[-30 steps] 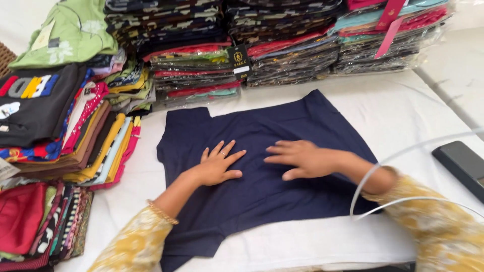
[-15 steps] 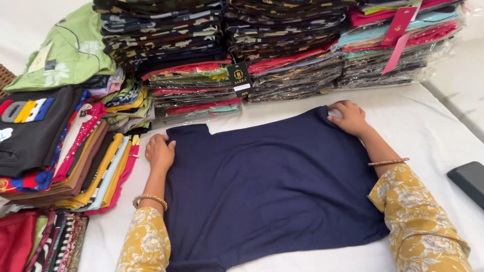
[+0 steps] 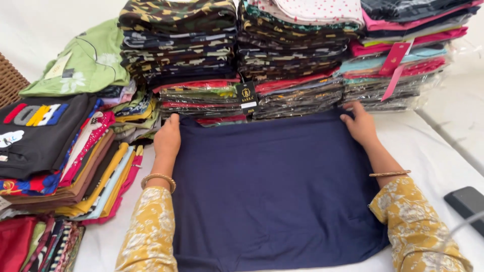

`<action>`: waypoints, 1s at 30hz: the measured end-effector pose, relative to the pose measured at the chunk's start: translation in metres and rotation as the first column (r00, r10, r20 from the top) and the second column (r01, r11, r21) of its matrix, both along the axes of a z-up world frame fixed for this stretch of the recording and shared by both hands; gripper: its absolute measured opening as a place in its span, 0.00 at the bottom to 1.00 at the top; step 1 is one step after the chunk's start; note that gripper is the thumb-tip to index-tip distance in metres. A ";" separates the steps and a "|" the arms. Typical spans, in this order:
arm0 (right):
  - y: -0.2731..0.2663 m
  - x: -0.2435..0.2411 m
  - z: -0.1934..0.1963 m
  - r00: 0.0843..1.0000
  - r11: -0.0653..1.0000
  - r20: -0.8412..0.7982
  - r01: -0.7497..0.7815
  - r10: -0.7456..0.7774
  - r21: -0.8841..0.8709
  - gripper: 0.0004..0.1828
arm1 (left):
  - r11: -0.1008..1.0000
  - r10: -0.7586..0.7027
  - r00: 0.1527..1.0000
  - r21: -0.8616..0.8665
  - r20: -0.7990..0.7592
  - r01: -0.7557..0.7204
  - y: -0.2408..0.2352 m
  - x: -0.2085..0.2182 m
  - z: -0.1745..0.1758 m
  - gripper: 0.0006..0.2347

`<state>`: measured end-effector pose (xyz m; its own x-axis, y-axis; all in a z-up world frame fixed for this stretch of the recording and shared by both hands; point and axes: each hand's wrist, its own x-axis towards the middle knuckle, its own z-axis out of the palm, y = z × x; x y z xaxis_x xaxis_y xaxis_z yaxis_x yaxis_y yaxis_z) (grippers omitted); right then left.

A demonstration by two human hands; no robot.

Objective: The person folds various pieces of clothing on a white surface. They handle a zebra-print cloth, a maroon patterned cloth, a green patterned cloth, a red cloth, and a navy blue t-shirt, folding each item neatly and placing them in a stack.

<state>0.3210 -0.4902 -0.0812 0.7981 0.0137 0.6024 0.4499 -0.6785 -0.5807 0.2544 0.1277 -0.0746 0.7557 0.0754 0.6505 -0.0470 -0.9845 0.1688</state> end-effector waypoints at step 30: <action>0.043 -0.010 -0.038 0.867 0.764 -0.403 -0.041 -0.293 -0.644 0.37 | 0.965 -0.156 0.779 0.073 -0.607 0.250 -0.075 -0.009 -0.046 0.27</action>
<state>0.3110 -0.4470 -0.1191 0.9906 0.1225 0.0609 0.1292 -0.9841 -0.1223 0.2450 0.0528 -0.1207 0.9816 -0.1807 0.0613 -0.1858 -0.9785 0.0900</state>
